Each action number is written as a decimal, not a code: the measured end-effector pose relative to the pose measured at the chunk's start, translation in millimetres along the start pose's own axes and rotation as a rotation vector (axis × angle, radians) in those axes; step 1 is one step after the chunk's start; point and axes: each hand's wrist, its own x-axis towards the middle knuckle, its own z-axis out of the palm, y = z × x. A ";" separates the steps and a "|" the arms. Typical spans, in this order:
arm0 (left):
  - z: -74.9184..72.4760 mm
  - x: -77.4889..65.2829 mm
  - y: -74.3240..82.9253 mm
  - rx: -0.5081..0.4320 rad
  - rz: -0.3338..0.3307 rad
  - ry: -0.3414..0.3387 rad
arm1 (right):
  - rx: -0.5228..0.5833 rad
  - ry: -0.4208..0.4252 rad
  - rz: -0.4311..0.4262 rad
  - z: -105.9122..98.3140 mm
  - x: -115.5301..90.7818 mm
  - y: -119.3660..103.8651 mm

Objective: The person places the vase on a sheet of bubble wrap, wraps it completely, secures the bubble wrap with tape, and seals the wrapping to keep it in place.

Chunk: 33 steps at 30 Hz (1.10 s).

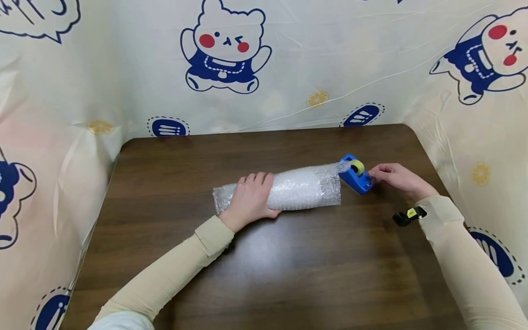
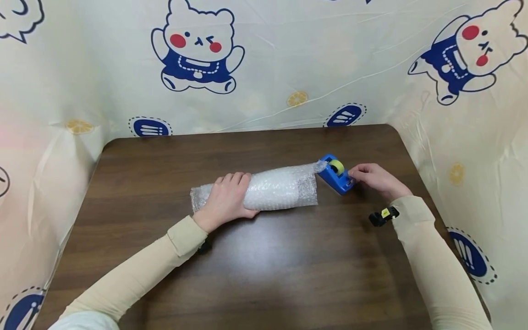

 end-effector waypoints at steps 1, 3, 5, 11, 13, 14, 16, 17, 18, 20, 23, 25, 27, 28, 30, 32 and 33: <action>-0.1 0.1 -0.4 0.002 0.001 -0.001 | -0.024 0.014 -0.016 -0.8 0.5 -1.8; -0.1 0.1 -1.4 0.001 0.001 -0.005 | -0.086 0.038 -0.050 -4.0 1.0 -8.0; 0.2 0.3 -1.3 0.000 -0.001 -0.011 | -0.149 0.060 -0.076 -6.4 0.0 -16.7; 0.5 0.8 -1.2 0.008 -0.002 -0.002 | -0.208 0.040 -0.076 -5.5 -5.9 -37.1; 0.5 0.8 -1.0 0.010 0.000 0.005 | -0.216 0.049 -0.079 -4.7 -7.4 -35.9; 0.6 0.7 -0.8 0.011 0.000 0.007 | -0.217 0.055 -0.081 -4.5 -7.8 -33.9; 0.5 0.4 -0.3 0.011 0.002 0.010 | -0.212 0.063 -0.089 -4.5 -7.3 -27.0; 0.6 0.2 0.0 0.013 0.004 0.008 | -0.197 0.058 -0.092 -4.3 -7.0 -23.4; 0.6 0.1 0.4 0.015 0.005 0.004 | -0.181 0.049 -0.094 -4.0 -6.7 -19.8; 0.6 -0.4 0.4 0.018 0.006 -0.005 | -0.138 0.022 -0.098 -3.6 -4.9 -13.8; 0.8 -0.6 0.4 0.022 -0.001 -0.021 | -0.082 -0.022 -0.119 -3.5 -2.7 -7.3; 1.0 -0.6 0.2 0.021 -0.006 -0.026 | -0.058 -0.044 -0.130 -4.6 -1.4 -4.0; 1.2 -0.6 0.0 0.022 -0.008 -0.029 | -0.022 -0.065 -0.128 -5.9 -0.3 -0.8; 1.1 -0.6 0.0 0.022 -0.007 -0.028 | 0.007 -0.078 -0.117 -6.4 0.4 1.0; 0.8 -0.8 0.0 0.022 -0.004 -0.023 | 0.082 -0.104 -0.089 -6.9 1.5 4.3; 0.2 -0.9 0.1 0.022 -0.002 -0.019 | 0.172 -0.124 -0.061 -6.2 2.7 7.9; 0.1 -1.0 0.3 0.022 -0.002 -0.020 | 0.216 -0.131 -0.047 -5.5 3.0 9.3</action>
